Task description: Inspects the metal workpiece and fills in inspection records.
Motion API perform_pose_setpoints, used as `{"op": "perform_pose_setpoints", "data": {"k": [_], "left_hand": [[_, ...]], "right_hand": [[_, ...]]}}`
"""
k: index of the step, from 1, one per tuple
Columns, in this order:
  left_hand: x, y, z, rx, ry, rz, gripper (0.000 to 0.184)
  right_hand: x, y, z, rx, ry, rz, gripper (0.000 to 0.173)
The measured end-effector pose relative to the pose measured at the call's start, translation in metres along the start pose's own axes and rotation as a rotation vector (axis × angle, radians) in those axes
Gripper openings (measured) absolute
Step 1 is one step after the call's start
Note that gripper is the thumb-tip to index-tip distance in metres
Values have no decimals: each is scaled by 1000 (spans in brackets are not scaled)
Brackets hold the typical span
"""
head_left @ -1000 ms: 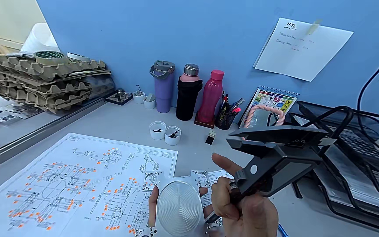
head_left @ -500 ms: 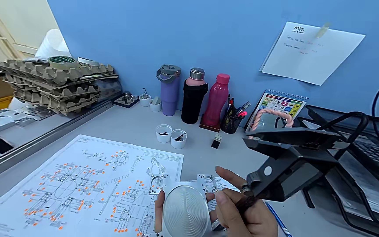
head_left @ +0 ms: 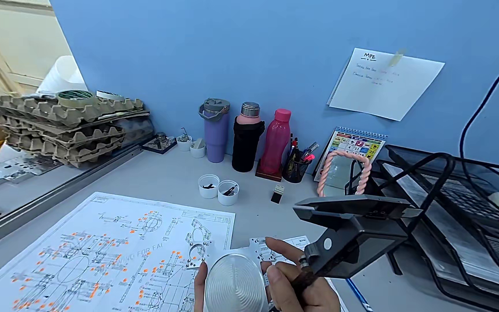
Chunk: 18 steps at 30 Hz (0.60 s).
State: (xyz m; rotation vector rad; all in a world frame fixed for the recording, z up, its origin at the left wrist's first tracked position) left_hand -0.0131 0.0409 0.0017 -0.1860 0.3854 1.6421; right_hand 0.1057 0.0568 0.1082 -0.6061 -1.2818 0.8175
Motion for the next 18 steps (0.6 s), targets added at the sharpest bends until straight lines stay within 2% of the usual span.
{"op": "perform_pose_setpoints", "data": {"k": [9,13,16,18], "left_hand": [[3,-1,-3,25,12,-4,55],[3,-1,3,21,-12,-35,57],[-1,-3,7,-2,-125,-133,54],[-4,-10,12,15,-172,-222,60]], "right_hand": [[-3,2,-1,16,5,-4,29],[4,1,-3,111,-39,-43,27],[27,-18,-3,176,-10,-32,45],[47,-34,-3,211,3,-17,59]]}}
Point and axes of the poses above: each hand's wrist, its own x-axis towards the middle knuckle, its own z-axis out of the palm, y = z × x, the point moved 5 cm from there along x, towards the middle knuckle, and after that the axes turned 15 degrees about y, right-handed, at the moved point
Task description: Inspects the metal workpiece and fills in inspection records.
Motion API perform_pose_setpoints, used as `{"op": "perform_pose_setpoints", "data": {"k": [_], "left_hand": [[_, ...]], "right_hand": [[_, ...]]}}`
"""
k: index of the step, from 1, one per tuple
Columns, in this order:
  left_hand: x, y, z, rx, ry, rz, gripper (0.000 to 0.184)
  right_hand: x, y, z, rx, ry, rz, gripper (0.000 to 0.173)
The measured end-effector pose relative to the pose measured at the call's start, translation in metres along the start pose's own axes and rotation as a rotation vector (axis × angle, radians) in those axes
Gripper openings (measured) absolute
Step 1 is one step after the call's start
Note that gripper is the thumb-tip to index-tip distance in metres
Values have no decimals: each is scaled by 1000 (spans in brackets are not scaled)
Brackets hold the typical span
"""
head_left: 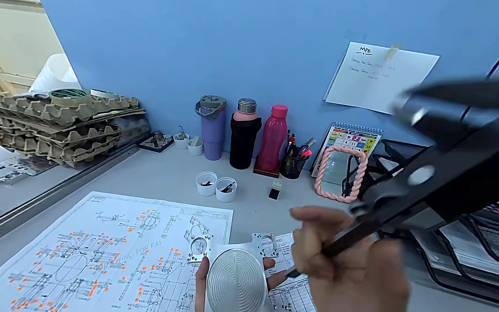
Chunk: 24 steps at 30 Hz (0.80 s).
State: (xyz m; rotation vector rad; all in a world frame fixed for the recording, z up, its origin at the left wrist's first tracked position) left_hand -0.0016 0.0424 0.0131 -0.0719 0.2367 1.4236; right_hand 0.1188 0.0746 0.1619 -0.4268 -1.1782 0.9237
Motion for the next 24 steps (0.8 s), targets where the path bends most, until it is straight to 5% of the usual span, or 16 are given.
{"op": "perform_pose_setpoints", "data": {"k": [5,19,24], "left_hand": [[1,-18,0,50,-143,-261,91],[-3,-25,-8,94,-73,-259,87],[-8,-19,7,30,24,-114,64]], "right_hand": [[34,-24,1,14,58,-16,73],[24,10,-7,-47,132,3,69],[10,6,-9,-4,116,21,69]]}}
Point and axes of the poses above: each hand's wrist, its own x-axis towards the middle knuckle, its own z-axis out of the palm, y = z × x, the point moved 5 cm from there along x, towards the middle knuckle, and after that the axes turned 15 degrees about y, right-handed, at the moved point
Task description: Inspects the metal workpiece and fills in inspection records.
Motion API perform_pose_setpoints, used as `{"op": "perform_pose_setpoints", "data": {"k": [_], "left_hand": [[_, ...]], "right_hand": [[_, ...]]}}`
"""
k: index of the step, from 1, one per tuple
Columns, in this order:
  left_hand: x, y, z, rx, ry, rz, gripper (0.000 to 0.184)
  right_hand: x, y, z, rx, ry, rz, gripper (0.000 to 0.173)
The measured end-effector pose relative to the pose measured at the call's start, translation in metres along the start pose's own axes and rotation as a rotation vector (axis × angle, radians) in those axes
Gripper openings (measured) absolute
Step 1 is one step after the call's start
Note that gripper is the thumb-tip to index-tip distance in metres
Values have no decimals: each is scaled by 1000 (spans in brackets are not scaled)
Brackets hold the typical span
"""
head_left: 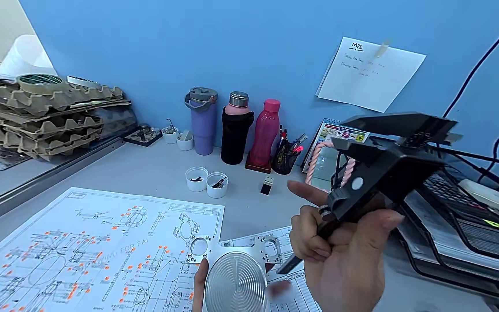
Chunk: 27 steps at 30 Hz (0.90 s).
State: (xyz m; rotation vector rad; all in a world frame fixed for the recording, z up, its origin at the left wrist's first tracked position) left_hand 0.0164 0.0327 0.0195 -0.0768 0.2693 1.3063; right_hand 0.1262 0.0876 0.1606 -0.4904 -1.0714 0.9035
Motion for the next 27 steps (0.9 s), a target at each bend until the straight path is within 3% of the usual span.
{"op": "perform_pose_setpoints", "data": {"k": [4,8,11,25,27], "left_hand": [[3,9,-10,47,93,185,57],[6,0,-8,-99,-1,-32,79],[9,-2,-10,-72,-38,-98,97],[9,-1,-14,-45,-122,-145,102],[12,2,-22,-57,-75,-104,98]], "right_hand": [[-8,-8,-3,8,-10,-9,66],[-13,-13,-9,22,7,30,67],[-19,-13,-13,47,27,76,64],[-28,1,-20,27,-3,80,70],[-30,1,-19,32,-13,75,70]]}}
Point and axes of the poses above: each hand's wrist, its own x-axis towards the middle knuckle, its own z-axis out of the palm, y = z × x, the point moved 5 cm from there along x, towards the middle knuckle, and after that the axes turned 15 degrees about y, right-handed, at the moved point
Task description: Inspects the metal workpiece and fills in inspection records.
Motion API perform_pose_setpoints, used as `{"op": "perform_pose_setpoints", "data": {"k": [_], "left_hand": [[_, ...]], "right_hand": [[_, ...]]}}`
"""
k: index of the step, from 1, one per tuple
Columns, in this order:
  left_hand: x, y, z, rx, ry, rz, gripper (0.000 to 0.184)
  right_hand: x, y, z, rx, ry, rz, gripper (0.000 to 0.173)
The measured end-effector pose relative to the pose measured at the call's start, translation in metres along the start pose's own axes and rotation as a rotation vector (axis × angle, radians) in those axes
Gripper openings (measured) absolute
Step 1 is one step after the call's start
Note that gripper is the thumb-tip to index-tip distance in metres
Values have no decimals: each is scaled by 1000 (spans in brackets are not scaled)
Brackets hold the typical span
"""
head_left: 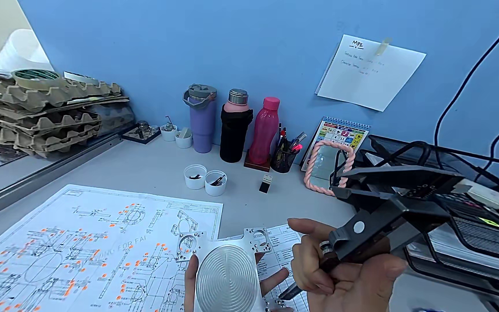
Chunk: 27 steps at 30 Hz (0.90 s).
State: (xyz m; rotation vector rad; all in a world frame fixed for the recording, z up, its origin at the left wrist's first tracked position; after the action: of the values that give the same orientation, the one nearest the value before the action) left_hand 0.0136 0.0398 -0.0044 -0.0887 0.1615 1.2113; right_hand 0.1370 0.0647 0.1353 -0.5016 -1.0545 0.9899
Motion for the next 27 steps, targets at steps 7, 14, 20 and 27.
{"op": "perform_pose_setpoints", "data": {"k": [7,14,20,27], "left_hand": [[-9,-7,23,-19,-76,-51,92],[-5,12,-1,-13,112,204,67],[-8,-2,18,-96,47,70,79],[-7,-1,19,-64,42,65,82]], "right_hand": [[-3,-2,-3,10,-29,-27,67],[-11,4,-5,10,-118,-30,51],[-14,9,-5,17,-136,-35,52],[-17,13,-6,32,-143,-38,51]]}}
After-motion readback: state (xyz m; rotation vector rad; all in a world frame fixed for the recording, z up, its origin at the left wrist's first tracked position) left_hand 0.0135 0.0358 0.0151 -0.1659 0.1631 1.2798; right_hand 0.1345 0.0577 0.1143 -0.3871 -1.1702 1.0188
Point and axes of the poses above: each hand's wrist, its own x-axis towards the middle knuckle, its own z-axis out of the palm, y = z × x, the point moved 5 cm from there along x, towards the middle knuckle, and after that the axes turned 15 degrees about y, right-handed, at the moved point
